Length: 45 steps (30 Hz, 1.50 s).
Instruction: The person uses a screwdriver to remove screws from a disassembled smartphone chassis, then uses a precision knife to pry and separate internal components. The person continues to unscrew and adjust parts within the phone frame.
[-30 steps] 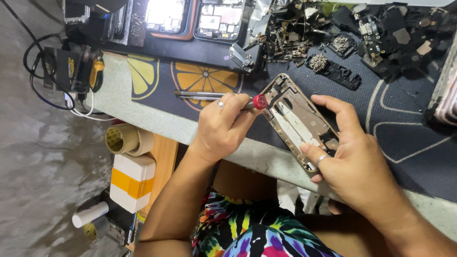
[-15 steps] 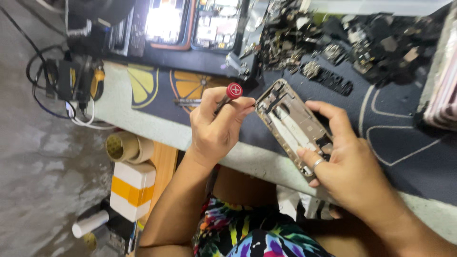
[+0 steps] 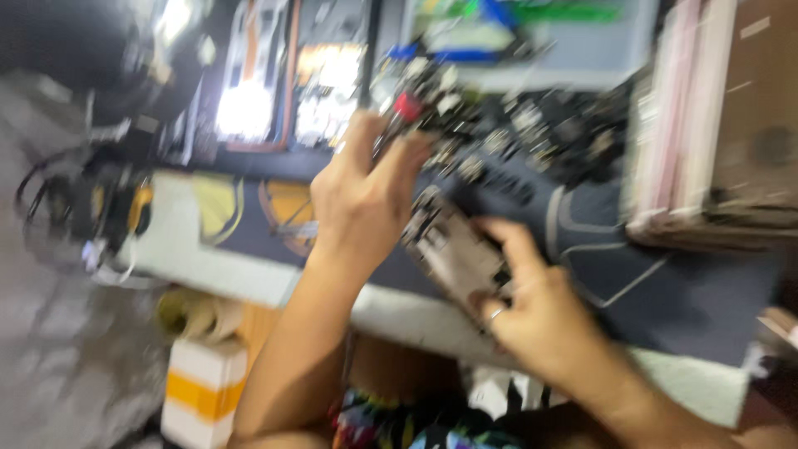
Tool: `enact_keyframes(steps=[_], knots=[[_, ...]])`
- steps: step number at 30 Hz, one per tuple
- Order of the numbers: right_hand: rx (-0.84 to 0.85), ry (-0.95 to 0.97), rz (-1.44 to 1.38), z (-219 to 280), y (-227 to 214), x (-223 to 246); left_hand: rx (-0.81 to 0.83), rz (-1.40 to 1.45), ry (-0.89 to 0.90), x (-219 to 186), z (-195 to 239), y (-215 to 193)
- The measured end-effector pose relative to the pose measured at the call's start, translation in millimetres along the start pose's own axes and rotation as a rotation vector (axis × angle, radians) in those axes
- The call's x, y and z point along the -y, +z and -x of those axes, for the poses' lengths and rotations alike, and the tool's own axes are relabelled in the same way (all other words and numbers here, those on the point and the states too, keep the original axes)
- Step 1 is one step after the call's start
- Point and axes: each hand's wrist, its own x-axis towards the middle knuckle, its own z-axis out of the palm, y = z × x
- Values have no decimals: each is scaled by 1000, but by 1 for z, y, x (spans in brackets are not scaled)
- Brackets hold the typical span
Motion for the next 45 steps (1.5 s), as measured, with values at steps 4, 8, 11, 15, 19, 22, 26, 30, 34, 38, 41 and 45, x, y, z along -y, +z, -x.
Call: enact_keyframes(steps=[4, 8, 11, 15, 19, 22, 26, 30, 34, 38, 41, 45], knots=[[87, 116, -155, 2, -7, 10, 19, 2, 18, -3, -13, 4], [91, 119, -137, 4, -8, 13, 19, -17, 30, -3, -11, 6], [87, 69, -106, 5, -8, 12, 18, 12, 9, -3, -10, 4], [73, 22, -137, 4, -6, 10, -1, 41, -15, -5, -8, -5], [91, 54, -207, 5, -5, 11, -24, 208, -32, -3, 6, -11], [98, 100, -216, 6, -6, 12, -57, 498, -109, 3, 30, -13], [96, 37, -214, 6, -5, 11, -272, 972, -357, 5, 73, -10], [101, 27, -161, 3, -4, 3, -406, 1028, -394, 9, 101, -13], [46, -346, -62, 2, -4, -4, -455, 964, -366, 8, 109, -9], [28, -285, -3, 7, -3, 0, -399, 803, -286, 6, 116, -7], [26, -111, 88, 13, 0, 7, -339, 794, -288, 9, 122, -5], [10, -42, 172, 17, 3, 12, -362, 753, -277, 12, 128, 3]])
